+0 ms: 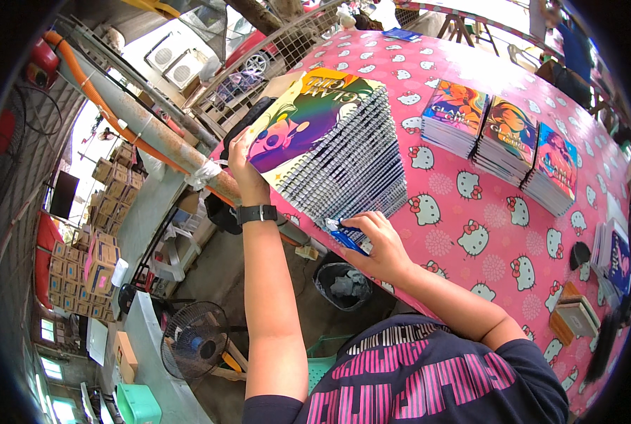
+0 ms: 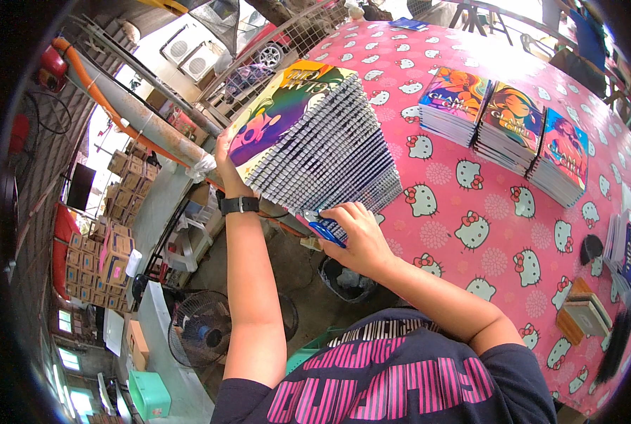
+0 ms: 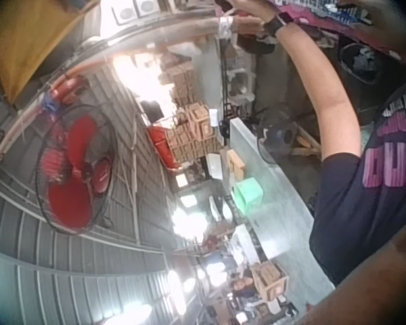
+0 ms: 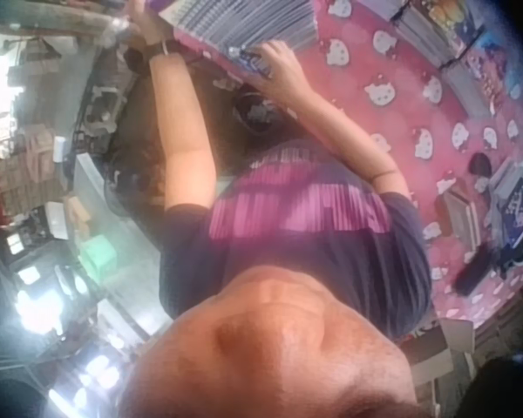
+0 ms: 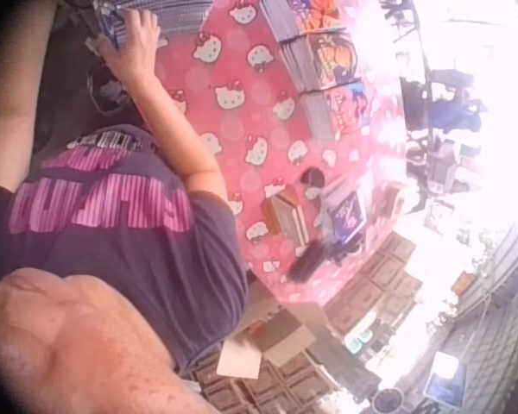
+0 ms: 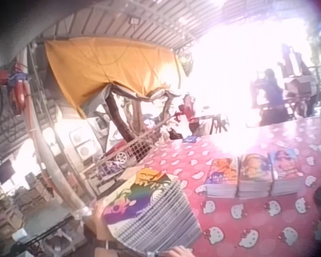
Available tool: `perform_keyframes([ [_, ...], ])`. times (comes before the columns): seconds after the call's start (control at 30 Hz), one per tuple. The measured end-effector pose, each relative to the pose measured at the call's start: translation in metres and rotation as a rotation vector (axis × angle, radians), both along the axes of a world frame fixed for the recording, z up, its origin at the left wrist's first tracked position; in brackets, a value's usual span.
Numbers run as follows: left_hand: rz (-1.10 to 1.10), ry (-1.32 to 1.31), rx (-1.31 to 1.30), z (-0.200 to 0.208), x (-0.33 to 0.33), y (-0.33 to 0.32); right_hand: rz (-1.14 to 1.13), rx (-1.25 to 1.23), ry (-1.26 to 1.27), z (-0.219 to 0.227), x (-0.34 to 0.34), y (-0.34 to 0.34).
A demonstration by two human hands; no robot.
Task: The person prepares notebooks by cutting excess plastic binding with pliers, sorting them into stacks by cover design, and placing one notebook into a clear plastic sleeve.
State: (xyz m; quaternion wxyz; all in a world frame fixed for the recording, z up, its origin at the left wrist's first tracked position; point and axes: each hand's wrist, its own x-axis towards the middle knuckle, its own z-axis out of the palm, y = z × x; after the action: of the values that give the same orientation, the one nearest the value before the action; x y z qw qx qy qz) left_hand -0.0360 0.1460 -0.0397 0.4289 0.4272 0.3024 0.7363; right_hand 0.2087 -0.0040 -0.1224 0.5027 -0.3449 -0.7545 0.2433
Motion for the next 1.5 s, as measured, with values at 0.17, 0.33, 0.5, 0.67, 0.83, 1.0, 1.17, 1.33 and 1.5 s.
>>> perform_keyframes([
  [0.17,-0.001,0.038,0.021,0.0,-0.004,-0.002,0.05,-0.128,0.052,-0.001,-0.005,-0.005],
  [0.33,0.013,0.014,0.001,0.002,0.002,-0.004,0.367,-0.715,0.464,-0.008,-0.011,-0.009],
  [0.5,0.047,0.031,0.008,0.002,0.003,-0.003,0.557,-1.073,0.66,0.008,-0.006,-0.01],
  [0.67,0.017,0.01,0.003,0.003,0.004,-0.002,0.004,-0.03,-0.065,-0.01,0.004,-0.005],
  [0.83,0.033,0.117,0.006,-0.005,-0.005,0.005,-0.058,0.123,-0.149,-0.011,0.002,-0.001],
  [1.0,0.049,0.131,0.006,-0.004,-0.002,0.005,-0.084,0.178,-0.167,-0.015,0.001,0.001],
  [1.17,-0.007,0.026,0.008,-0.001,0.002,-0.003,-0.105,0.168,-0.195,-0.014,0.002,0.001],
  [1.33,-0.035,0.001,0.001,0.0,0.001,-0.002,0.522,-0.913,0.469,-0.019,0.008,0.015],
  [1.5,-0.049,-0.012,-0.004,-0.002,0.0,0.001,0.184,-0.317,0.111,-0.019,0.001,0.006],
])
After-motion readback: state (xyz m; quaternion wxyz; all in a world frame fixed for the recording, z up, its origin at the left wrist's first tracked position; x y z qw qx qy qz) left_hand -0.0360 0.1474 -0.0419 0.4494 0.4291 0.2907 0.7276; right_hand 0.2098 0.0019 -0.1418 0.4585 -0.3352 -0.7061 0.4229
